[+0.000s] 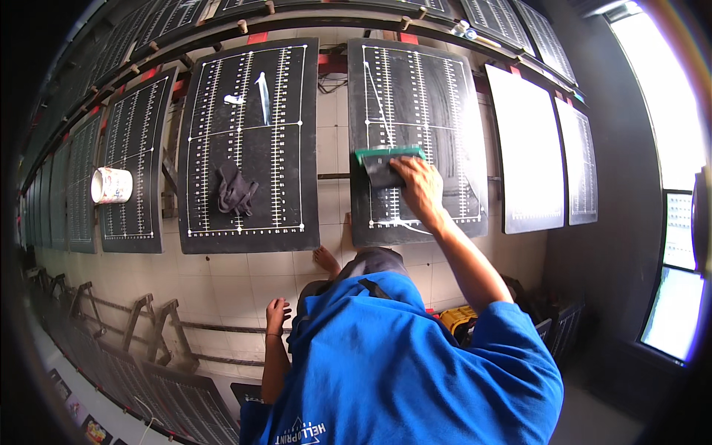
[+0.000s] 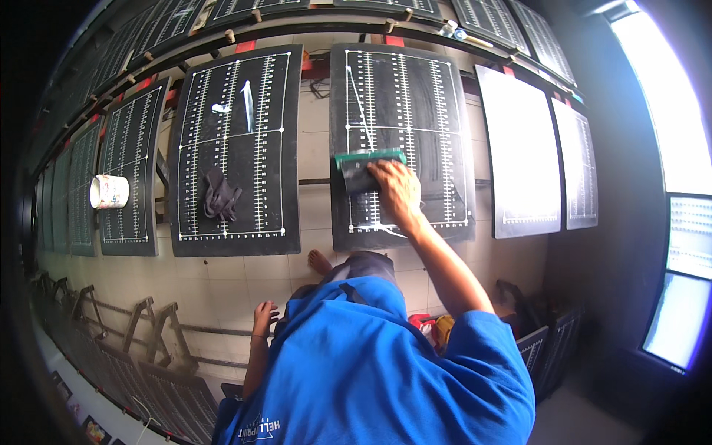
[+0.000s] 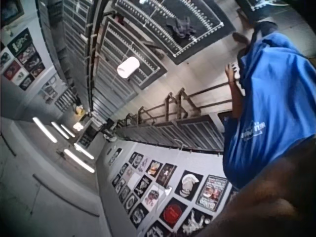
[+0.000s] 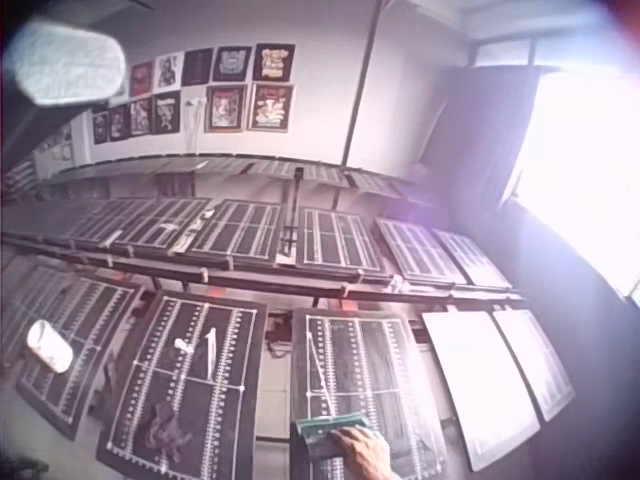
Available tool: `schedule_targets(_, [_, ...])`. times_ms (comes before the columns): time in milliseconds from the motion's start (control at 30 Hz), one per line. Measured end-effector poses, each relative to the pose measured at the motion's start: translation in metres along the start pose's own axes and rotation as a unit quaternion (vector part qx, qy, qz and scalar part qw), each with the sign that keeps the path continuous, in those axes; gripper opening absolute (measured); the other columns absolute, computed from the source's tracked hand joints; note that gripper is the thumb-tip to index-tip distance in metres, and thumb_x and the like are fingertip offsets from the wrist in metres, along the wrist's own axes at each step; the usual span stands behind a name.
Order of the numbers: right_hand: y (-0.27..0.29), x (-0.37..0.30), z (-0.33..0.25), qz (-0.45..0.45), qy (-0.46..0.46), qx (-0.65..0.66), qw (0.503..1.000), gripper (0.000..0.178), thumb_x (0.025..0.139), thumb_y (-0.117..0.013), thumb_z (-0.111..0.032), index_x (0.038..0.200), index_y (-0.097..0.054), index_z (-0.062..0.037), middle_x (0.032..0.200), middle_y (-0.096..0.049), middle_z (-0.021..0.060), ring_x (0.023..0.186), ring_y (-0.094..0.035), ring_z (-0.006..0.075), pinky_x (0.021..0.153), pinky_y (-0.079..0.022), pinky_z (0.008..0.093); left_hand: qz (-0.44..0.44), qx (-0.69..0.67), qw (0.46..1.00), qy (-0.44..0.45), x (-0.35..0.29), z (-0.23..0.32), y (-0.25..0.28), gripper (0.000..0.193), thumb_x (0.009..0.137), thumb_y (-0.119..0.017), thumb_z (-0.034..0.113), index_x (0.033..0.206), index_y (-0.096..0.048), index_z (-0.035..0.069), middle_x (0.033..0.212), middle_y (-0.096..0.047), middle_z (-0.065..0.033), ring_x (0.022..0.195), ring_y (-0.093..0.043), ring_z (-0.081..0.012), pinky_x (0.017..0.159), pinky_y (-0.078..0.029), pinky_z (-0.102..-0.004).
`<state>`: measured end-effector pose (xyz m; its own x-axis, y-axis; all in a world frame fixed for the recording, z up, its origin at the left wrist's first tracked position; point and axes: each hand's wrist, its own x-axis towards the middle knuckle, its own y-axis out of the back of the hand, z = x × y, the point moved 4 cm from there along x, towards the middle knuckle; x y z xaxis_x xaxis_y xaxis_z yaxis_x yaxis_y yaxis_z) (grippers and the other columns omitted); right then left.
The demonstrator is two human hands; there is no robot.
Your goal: The person scoops white ink from a bucket using a spatula and spreads it across a screen printing mesh using a squeegee. They repeatedly pull the squeegee across the screen to distribute the ink evenly, occasionally wiping the tool with a cloth.
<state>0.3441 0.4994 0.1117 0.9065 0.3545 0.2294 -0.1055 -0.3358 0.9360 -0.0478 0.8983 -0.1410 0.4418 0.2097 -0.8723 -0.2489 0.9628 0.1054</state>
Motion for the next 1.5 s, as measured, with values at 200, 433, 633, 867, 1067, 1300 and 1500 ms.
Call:
schedule_targets(200, [-0.024,0.133,0.064,0.075,0.041,-0.01,0.996,0.034,0.086,-0.053,-0.003,0.111,-0.072,-0.0156,0.109,-0.07,0.0005,0.104,-0.063,0.0219,0.092,-0.046,0.0369,0.03,-0.002,0.999,0.012,-0.023,0.014,-0.016,0.037,0.1,-0.053,0.036,0.118,-0.059,0.004,0.106,-0.066,-0.0122,0.086,-0.066,-0.0232,0.071,-0.054,-0.0359])
schedule_targets(433, [-0.023,0.131,0.057,0.028,0.006,-0.028,0.999,0.041,0.081,-0.055,0.002,0.116,-0.07,-0.0109,0.111,-0.069,0.0069,0.105,-0.063,0.0266,0.09,-0.05,0.0364,0.024,-0.007,0.996,0.082,-0.035,-0.04,-0.019,0.035,0.095,-0.055,0.031,0.118,-0.06,0.005,0.102,-0.068,-0.0116,0.078,-0.066,-0.0192,0.063,-0.054,-0.0335])
schedule_targets(633, [-0.003,0.068,0.045,-0.026,0.029,0.001,0.999,0.044,0.073,-0.067,-0.001,0.114,-0.071,-0.016,0.105,-0.068,0.0015,0.105,-0.063,0.023,0.09,-0.051,0.0358,0.042,-0.046,0.996,0.061,-0.045,-0.032,-0.054,0.037,0.096,-0.055,0.03,0.119,-0.059,0.002,0.103,-0.068,-0.0134,0.077,-0.066,-0.0207,0.064,-0.055,-0.0339])
schedule_targets(867, [-0.012,0.249,0.115,0.098,-0.001,-0.06,0.993,0.016,0.082,-0.058,-0.008,0.092,-0.069,-0.0132,0.095,-0.067,0.0108,0.09,-0.068,0.0309,0.074,-0.056,0.0427,0.079,-0.099,0.99,0.062,-0.057,-0.005,-0.068,0.033,0.099,-0.053,0.029,0.118,-0.059,0.003,0.101,-0.067,-0.0118,0.078,-0.066,-0.0205,0.063,-0.054,-0.0326])
schedule_targets(1067, [-0.05,0.308,0.136,0.041,-0.035,-0.08,0.995,0.024,0.083,-0.053,-0.008,0.097,-0.071,-0.014,0.097,-0.069,0.01,0.093,-0.068,0.0316,0.08,-0.054,0.0425,0.112,-0.103,0.986,0.063,-0.077,-0.015,-0.058,0.035,0.1,-0.052,0.03,0.12,-0.057,0.002,0.105,-0.066,-0.0142,0.084,-0.067,-0.0227,0.064,-0.055,-0.0337])
schedule_targets(1300, [-0.036,0.161,0.08,0.081,0.032,-0.057,0.995,0.028,0.085,-0.059,-0.005,0.108,-0.071,-0.0167,0.105,-0.067,0.0054,0.093,-0.064,0.0279,0.078,-0.054,0.0392,0.052,-0.073,0.993,0.074,-0.062,-0.073,-0.061,0.036,0.098,-0.055,0.032,0.117,-0.06,0.002,0.102,-0.067,-0.0122,0.073,-0.065,-0.0187,0.055,-0.049,-0.0276])
schedule_targets(1500, [0.019,0.039,0.026,-0.053,-0.018,-0.007,0.998,0.047,0.073,-0.063,-0.001,0.118,-0.068,-0.0112,0.112,-0.066,0.0031,0.107,-0.061,0.0232,0.09,-0.05,0.0351,0.032,-0.093,0.994,0.044,-0.021,-0.072,-0.069,0.039,0.096,-0.057,0.032,0.12,-0.059,0.002,0.104,-0.067,-0.0131,0.076,-0.066,-0.0214,0.057,-0.052,-0.0307])
